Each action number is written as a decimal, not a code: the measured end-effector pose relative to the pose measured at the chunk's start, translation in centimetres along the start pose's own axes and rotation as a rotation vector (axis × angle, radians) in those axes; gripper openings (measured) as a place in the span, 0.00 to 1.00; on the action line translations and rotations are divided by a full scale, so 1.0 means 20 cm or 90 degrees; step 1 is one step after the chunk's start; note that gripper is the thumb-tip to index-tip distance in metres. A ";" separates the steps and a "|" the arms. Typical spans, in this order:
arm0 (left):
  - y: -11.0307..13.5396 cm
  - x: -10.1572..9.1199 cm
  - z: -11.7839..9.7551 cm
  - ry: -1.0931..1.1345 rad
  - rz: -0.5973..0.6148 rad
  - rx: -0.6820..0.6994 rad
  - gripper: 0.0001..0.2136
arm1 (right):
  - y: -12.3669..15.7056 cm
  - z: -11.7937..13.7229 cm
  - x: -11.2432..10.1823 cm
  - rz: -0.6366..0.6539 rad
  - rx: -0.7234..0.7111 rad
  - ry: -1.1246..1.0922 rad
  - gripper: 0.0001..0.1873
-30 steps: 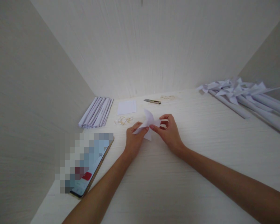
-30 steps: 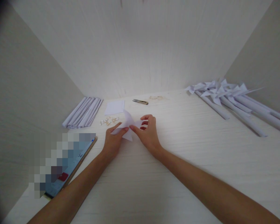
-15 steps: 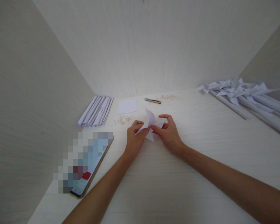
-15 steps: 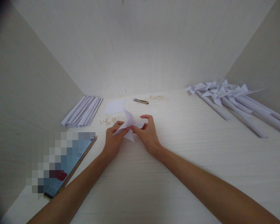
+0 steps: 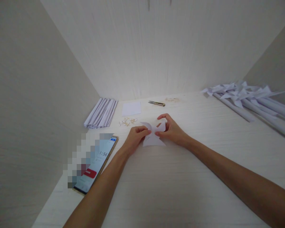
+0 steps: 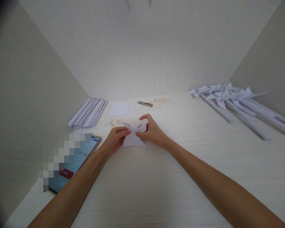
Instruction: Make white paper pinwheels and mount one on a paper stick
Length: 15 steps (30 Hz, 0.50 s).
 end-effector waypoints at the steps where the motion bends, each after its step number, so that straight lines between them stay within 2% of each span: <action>1: 0.00 0.00 0.00 -0.025 -0.005 0.002 0.04 | 0.00 0.00 0.01 0.008 -0.002 0.004 0.25; 9: 0.00 -0.03 0.01 -0.160 -0.045 -0.002 0.04 | 0.01 0.01 0.04 0.050 -0.012 0.034 0.24; 15: 0.00 -0.03 0.01 -0.177 -0.054 -0.007 0.03 | 0.01 0.01 0.03 0.046 -0.013 0.027 0.24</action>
Point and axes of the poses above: each hand's wrist, its own y-axis away from the middle knuckle, its own x-axis out of the palm, z = x × y, the point moved 9 cm from there along -y, towards the middle knuckle, and after that the axes turned 7 degrees about y, right-handed, at the moved point
